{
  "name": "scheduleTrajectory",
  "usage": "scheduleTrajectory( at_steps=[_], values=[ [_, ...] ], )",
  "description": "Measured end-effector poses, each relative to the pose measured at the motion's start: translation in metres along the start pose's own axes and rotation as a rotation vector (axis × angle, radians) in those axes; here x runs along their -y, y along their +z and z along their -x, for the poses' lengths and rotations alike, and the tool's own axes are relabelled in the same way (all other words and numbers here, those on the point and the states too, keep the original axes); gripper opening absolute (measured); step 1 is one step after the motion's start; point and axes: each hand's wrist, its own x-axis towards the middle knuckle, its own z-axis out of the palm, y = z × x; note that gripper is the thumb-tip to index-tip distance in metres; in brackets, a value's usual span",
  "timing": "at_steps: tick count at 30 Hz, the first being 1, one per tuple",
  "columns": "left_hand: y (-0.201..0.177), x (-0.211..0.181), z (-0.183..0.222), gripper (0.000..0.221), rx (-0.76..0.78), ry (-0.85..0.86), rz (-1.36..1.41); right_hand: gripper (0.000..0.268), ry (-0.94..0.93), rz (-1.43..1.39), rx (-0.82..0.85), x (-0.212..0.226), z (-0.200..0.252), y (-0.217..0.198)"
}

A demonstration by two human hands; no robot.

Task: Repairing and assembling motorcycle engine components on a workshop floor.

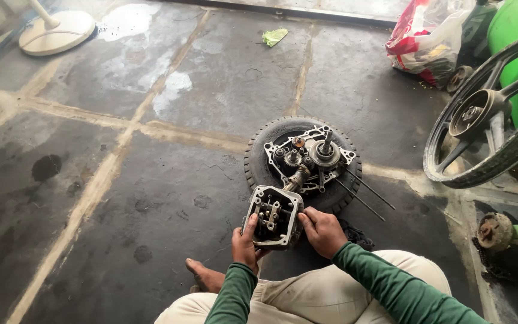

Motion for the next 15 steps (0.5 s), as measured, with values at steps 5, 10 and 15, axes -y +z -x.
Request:
scheduleTrajectory(
  at_steps=[5,10,15],
  values=[
    [0.000,0.000,0.000,0.064,0.005,0.018,-0.008,0.035,0.104,-0.074,-0.024,-0.004,-0.002,0.000],
    [0.000,0.001,0.000,0.067,0.000,0.028,-0.029,0.028,0.293,-0.218,-0.044,0.023,0.001,-0.012],
    [0.001,-0.001,0.001,0.068,0.002,-0.003,-0.015,0.022,0.323,-0.535,-0.057,0.011,0.001,-0.004]
  ],
)
